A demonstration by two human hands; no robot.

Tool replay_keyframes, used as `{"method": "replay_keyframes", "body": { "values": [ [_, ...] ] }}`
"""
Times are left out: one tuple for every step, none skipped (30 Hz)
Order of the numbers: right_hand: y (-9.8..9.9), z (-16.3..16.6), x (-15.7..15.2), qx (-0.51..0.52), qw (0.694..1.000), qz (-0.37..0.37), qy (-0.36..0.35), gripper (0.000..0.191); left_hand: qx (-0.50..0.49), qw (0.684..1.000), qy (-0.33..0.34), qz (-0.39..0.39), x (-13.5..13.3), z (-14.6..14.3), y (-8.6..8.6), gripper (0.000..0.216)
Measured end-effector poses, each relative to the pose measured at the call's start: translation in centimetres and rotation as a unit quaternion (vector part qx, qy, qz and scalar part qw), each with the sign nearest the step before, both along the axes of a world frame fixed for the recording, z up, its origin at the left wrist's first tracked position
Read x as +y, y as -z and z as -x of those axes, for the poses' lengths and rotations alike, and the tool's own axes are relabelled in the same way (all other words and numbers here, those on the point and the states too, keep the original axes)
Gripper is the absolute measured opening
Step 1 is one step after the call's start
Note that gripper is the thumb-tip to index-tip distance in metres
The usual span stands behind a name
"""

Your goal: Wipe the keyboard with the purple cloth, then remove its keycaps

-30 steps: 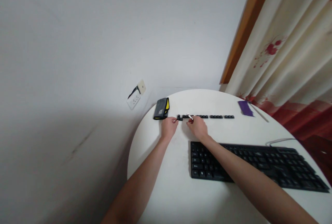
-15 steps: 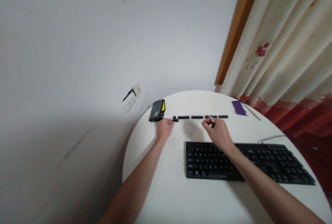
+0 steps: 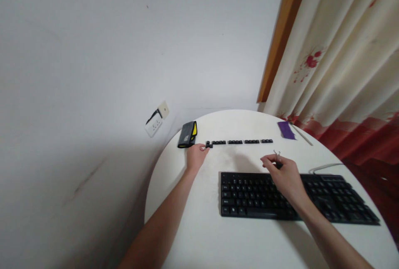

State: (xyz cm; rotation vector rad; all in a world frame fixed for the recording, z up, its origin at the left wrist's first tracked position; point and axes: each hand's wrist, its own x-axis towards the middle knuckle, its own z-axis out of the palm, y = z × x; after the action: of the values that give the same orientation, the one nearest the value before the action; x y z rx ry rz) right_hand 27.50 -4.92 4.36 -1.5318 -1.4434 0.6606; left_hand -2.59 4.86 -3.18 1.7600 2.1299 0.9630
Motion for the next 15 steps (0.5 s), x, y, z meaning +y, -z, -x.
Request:
{"method": "replay_keyframes", "body": {
  "values": [
    [0.1, -0.1, -0.1, 0.005, 1.0, 0.002, 0.003, 0.025, 0.0, 1.0, 0.001, -0.001, 0.0, 0.0, 0.0, 0.021],
    [0.1, -0.2, -0.1, 0.009, 1.0, 0.003, 0.005, 0.026, -0.001, 1.0, 0.002, -0.001, 0.0, 0.0, 0.0, 0.022],
    [0.2, -0.4, -0.2, 0.013, 1.0, 0.004, 0.006, 0.026, -0.002, 1.0, 0.004, -0.002, 0.0, 0.1, 0.0, 0.023],
    [0.3, -0.6, -0.2, 0.017, 1.0, 0.004, 0.007, 0.026, -0.004, 1.0, 0.005, -0.002, 0.0, 0.1, 0.1, 0.024],
    [0.3, -0.7, -0.3, 0.02, 1.0, 0.005, 0.009, 0.025, -0.006, 1.0, 0.006, -0.002, 0.0, 0.2, 0.1, 0.025],
    [0.4, -0.9, -0.3, 0.022, 1.0, 0.007, 0.011, 0.025, -0.008, 1.0, 0.007, -0.002, 0.0, 0.2, 0.1, 0.026],
    [0.5, -1.1, -0.3, 0.024, 1.0, 0.009, 0.013, 0.025, -0.009, 1.0, 0.008, -0.003, 0.0, 0.2, 0.2, 0.026],
    [0.6, -1.3, -0.4, 0.024, 1.0, 0.011, 0.015, 0.025, -0.01, 1.0, 0.009, -0.003, 0.0, 0.3, 0.2, 0.026],
    [0.8, -1.4, -0.4, 0.023, 0.999, 0.014, 0.017, 0.025, -0.01, 1.0, 0.01, -0.003, 0.1, 0.3, 0.2, 0.026],
    [0.9, -1.6, -0.4, 0.023, 0.999, 0.017, 0.019, 0.026, -0.011, 1.0, 0.01, -0.003, 0.1, 0.3, 0.3, 0.025],
    [1.0, -1.7, -0.4, 0.021, 0.999, 0.018, 0.019, 0.026, -0.011, 1.0, 0.011, -0.003, 0.1, 0.3, 0.3, 0.025],
    [1.1, -1.8, -0.4, 0.02, 0.999, 0.018, 0.019, 0.026, -0.012, 1.0, 0.011, -0.003, 0.1, 0.3, 0.3, 0.025],
    [1.1, -1.9, -0.4, 0.019, 0.999, 0.017, 0.018, 0.026, -0.013, 1.0, 0.012, -0.003, 0.1, 0.4, 0.3, 0.024],
    [1.2, -1.9, -0.4, 0.019, 1.0, 0.016, 0.018, 0.026, -0.014, 1.0, 0.012, -0.003, 0.1, 0.4, 0.4, 0.024],
    [1.2, -1.9, -0.4, 0.018, 1.0, 0.016, 0.018, 0.026, -0.015, 1.0, 0.013, -0.003, 0.1, 0.4, 0.4, 0.025]
  ]
}}
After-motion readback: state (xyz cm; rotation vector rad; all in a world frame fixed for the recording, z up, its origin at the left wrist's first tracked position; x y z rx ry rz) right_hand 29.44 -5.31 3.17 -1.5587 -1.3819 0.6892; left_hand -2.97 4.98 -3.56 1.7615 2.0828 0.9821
